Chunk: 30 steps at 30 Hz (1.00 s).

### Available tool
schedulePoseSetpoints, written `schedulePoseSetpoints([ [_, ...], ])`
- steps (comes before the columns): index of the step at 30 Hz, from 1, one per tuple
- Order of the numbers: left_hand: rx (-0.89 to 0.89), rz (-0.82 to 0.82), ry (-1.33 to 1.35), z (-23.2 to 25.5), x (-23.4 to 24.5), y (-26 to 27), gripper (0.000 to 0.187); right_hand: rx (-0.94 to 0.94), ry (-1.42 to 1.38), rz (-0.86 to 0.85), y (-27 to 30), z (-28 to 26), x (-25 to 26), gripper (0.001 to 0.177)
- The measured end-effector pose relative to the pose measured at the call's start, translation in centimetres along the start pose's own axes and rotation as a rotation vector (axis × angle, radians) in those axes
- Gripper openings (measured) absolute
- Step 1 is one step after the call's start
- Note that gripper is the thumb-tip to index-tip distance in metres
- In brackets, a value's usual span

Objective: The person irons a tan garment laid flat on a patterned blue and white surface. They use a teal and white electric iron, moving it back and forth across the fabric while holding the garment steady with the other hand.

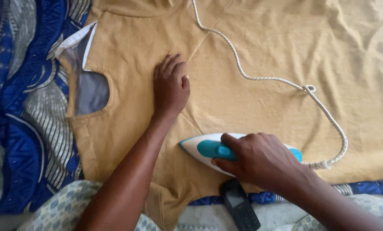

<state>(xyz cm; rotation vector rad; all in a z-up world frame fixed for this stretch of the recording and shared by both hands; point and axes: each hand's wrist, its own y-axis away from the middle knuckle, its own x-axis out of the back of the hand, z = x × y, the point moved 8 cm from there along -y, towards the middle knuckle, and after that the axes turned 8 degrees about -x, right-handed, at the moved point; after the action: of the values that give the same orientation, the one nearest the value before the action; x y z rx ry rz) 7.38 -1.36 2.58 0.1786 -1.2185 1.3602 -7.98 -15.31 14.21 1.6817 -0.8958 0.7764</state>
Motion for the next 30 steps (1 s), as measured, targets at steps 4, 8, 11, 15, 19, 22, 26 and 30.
schedulePoseSetpoints([
  [4, -0.009, 0.056, 0.109, -0.8, 0.0, 0.6, 0.027, 0.038, -0.039, 0.185, 0.5, -0.4, 0.7, 0.043],
  [8, 0.02, -0.155, 0.151, -0.2, 1.3, 2.1, 0.031, 0.035, -0.05, 0.25, 0.5, -0.7, 1.4, 0.044],
  [11, 0.102, -0.292, 0.151, 0.4, 3.2, 5.5, 0.041, 0.043, -0.067, 0.226, 1.4, -0.8, 1.5, 0.043],
  [15, 0.008, -0.188, 0.131, 1.3, 5.0, 7.3, 0.057, -0.003, -0.058, 0.166, 1.8, -1.2, 1.0, 0.043],
  [19, 0.143, -0.225, 0.201, -0.3, 3.1, 5.7, 0.051, -0.084, -0.047, 0.16, 1.3, -1.2, 0.7, 0.046],
  [22, 0.26, -0.248, 0.25, -2.0, 2.5, 4.1, 0.045, -0.085, -0.086, 0.225, -0.1, -1.8, 1.5, 0.044],
  [26, 0.129, -0.109, 0.227, -2.0, 2.6, 3.1, 0.034, -0.098, -0.103, 0.295, -3.4, -3.2, 2.2, 0.046],
  [30, 0.26, -0.014, 0.346, -3.5, 3.3, 3.6, 0.024, -0.151, -0.134, 0.317, -6.1, -4.4, 2.8, 0.047],
])
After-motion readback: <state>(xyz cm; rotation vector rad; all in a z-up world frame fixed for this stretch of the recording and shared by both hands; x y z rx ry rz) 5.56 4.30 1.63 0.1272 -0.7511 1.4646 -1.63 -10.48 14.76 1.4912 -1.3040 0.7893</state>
